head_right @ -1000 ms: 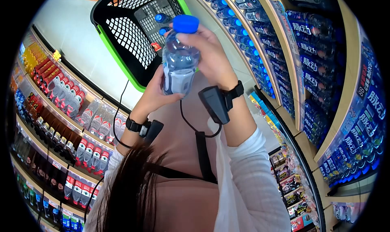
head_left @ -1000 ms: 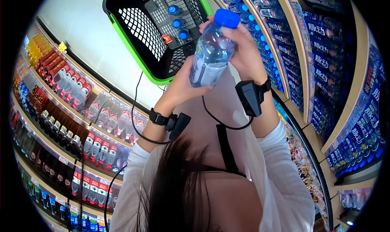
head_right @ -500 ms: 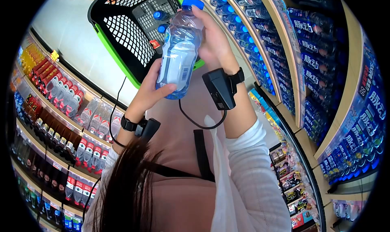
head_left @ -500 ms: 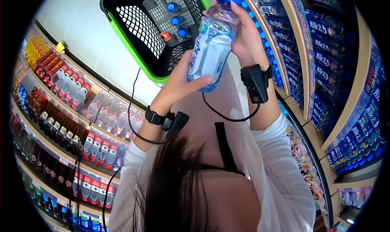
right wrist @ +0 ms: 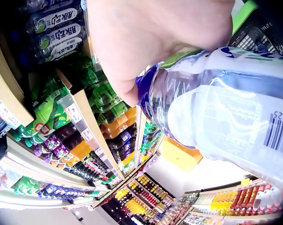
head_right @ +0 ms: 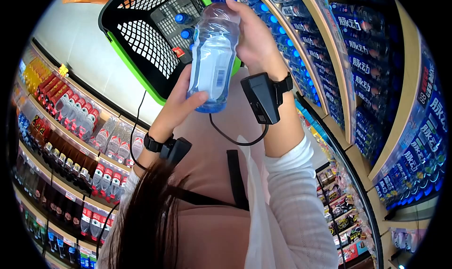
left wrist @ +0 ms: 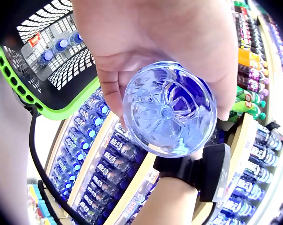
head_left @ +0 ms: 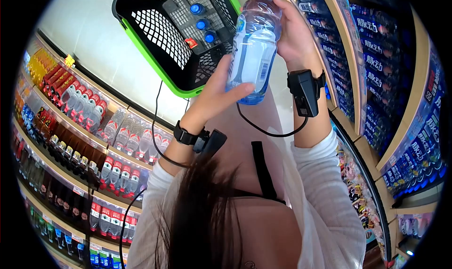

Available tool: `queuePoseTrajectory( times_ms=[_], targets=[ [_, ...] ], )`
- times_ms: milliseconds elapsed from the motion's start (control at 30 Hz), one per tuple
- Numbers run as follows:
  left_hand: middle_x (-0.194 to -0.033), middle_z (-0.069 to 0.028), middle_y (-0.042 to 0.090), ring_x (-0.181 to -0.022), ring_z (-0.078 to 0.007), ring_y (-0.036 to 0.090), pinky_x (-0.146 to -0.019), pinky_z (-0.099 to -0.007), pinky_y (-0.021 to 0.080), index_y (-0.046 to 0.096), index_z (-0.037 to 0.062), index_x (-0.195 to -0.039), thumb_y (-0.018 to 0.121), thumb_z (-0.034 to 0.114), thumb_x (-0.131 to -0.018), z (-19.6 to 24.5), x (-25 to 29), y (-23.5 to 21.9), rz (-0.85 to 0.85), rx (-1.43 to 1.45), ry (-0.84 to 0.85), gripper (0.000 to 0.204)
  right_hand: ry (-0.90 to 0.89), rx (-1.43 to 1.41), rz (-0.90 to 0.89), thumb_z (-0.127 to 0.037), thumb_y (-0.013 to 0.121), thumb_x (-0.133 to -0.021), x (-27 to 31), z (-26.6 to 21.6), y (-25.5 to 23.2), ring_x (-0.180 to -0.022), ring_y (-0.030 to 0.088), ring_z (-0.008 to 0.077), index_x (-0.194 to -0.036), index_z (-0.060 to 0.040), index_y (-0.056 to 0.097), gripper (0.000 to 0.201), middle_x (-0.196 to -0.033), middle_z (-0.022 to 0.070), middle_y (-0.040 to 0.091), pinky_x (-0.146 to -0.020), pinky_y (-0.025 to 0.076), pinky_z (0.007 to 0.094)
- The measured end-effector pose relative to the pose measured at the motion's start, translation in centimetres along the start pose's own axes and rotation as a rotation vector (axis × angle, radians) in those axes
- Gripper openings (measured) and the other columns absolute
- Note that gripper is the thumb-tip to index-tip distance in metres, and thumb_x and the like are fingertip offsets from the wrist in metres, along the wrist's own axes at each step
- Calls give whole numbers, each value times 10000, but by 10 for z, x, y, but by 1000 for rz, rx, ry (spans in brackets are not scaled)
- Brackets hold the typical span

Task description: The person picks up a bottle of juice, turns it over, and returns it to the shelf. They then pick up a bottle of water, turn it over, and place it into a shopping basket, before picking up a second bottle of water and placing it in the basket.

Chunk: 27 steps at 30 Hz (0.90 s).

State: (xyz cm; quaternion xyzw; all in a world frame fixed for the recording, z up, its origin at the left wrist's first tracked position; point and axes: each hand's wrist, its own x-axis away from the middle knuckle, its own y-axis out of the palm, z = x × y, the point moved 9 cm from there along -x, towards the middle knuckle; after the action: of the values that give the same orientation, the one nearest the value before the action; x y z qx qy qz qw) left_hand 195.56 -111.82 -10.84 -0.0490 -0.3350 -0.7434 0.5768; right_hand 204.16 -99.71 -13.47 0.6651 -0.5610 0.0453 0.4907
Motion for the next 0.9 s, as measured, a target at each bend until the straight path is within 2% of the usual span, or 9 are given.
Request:
queuePoseTrajectory(
  times_ms=[100,233,333,433,500,800,900],
  targets=[
    [-1138,-128,462,-1059,-174,451,-896,-289,382,301,-29,-1245,674,275,-771,-7,-2,1,-1,73,-12,676,1,-19,12,-261,563,-839,0,0,-8,-854,603,184,-993,-37,580,272,-931,76,636,-783,473,324],
    [-1177,-129,440,-1096,-181,434,-919,-302,372,272,-28,-1270,722,256,-727,-1,-2,7,-33,-8,-3,760,9,-23,20,-258,562,-839,1,-3,-10,-848,605,187,-995,-45,580,265,-923,76,635,-774,480,325],
    [-1203,-127,423,-1121,-185,421,-937,-310,361,252,-27,-1283,752,245,-695,3,-2,13,-60,13,-8,818,-70,-7,45,-286,556,-847,1,-8,-17,-875,584,178,-1034,-60,574,295,-932,69,628,-801,450,334],
    [-1226,-125,409,-1140,-189,412,-948,-313,352,230,-28,-1298,762,239,-682,6,-2,16,-81,5,-9,856,93,-165,-6,-243,464,-876,7,-5,-10,-791,610,229,-979,7,564,289,-879,124,630,-759,493,348],
    [-1235,-126,403,-1149,-190,407,-951,-312,351,219,-29,-1307,762,239,-680,9,-1,19,-80,-10,8,871,61,-154,39,-244,464,-875,10,-9,-12,-790,611,232,-971,6,568,288,-872,126,633,-758,494,348],
    [-1233,-122,401,-1131,-182,424,-937,-307,367,205,-25,-1314,726,165,-706,3,-4,25,-112,28,-39,823,39,-125,55,-243,462,-876,15,-12,-21,-785,614,231,-958,8,575,287,-865,125,636,-751,498,344],
    [-1219,-118,408,-1124,-177,428,-929,-304,374,214,-21,-1307,710,140,-712,3,-4,26,-101,15,0,791,34,-131,59,-239,461,-876,13,-12,-24,-783,613,228,-959,7,575,284,-863,124,636,-750,497,342]
  ],
)
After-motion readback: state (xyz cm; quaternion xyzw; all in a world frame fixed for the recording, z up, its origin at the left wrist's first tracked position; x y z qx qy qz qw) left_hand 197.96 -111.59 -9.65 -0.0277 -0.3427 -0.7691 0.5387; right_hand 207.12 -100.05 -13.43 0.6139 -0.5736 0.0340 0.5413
